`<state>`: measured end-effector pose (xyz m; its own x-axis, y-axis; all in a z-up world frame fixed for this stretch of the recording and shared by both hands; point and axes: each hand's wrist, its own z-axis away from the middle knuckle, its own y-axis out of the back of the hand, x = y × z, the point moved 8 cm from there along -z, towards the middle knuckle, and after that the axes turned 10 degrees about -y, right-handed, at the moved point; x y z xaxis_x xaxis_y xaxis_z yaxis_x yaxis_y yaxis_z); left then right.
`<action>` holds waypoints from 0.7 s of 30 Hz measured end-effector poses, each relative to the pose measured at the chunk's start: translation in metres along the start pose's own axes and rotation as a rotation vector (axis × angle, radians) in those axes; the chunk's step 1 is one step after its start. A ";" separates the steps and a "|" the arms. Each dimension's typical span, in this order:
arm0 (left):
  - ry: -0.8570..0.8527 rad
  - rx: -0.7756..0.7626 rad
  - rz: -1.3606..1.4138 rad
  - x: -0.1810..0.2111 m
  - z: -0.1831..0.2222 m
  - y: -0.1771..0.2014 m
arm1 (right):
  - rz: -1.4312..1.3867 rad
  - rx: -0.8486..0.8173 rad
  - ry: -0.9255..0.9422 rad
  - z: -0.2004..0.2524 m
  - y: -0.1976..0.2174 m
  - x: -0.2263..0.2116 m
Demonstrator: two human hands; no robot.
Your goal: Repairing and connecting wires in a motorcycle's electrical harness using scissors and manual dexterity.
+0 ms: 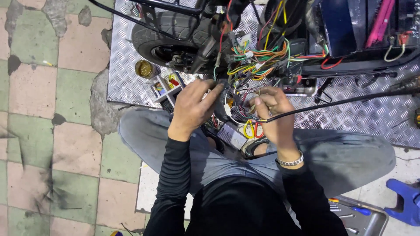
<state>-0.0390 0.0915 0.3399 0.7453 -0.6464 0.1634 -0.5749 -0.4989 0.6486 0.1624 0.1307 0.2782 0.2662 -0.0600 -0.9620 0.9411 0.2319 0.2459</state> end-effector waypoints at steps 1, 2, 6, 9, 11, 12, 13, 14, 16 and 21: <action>0.005 0.000 -0.006 -0.001 0.000 0.002 | -0.001 -0.007 0.001 0.000 -0.003 -0.001; 0.015 0.017 -0.027 -0.002 0.000 0.005 | -0.024 -0.004 -0.015 0.000 -0.006 0.000; 0.111 0.099 0.007 -0.010 0.012 0.012 | -0.415 -0.107 -0.182 -0.004 -0.021 0.024; 0.435 0.320 0.339 -0.024 0.017 0.032 | 0.169 -0.032 0.278 0.002 -0.045 -0.060; 0.524 0.369 0.367 -0.032 0.026 0.032 | 0.138 -0.076 0.388 -0.002 -0.061 -0.064; 0.612 0.413 0.408 -0.038 0.033 0.030 | 0.109 -0.110 0.487 -0.002 -0.070 -0.069; 0.612 0.420 0.396 -0.037 0.032 0.034 | 0.105 -0.121 0.495 -0.005 -0.074 -0.084; 0.648 0.420 0.443 -0.037 0.032 0.034 | 0.071 -0.115 0.543 -0.007 -0.077 -0.101; 0.679 0.425 0.485 -0.036 0.031 0.040 | 0.035 -0.112 0.599 -0.007 -0.079 -0.124; 0.834 0.397 0.661 -0.033 0.029 0.047 | 0.124 -0.113 0.515 -0.013 -0.079 -0.119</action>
<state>-0.1005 0.0729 0.3431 0.1635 -0.3384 0.9267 -0.8947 -0.4466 -0.0052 0.0539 0.1321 0.3715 0.2102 0.4511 -0.8673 0.8734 0.3120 0.3740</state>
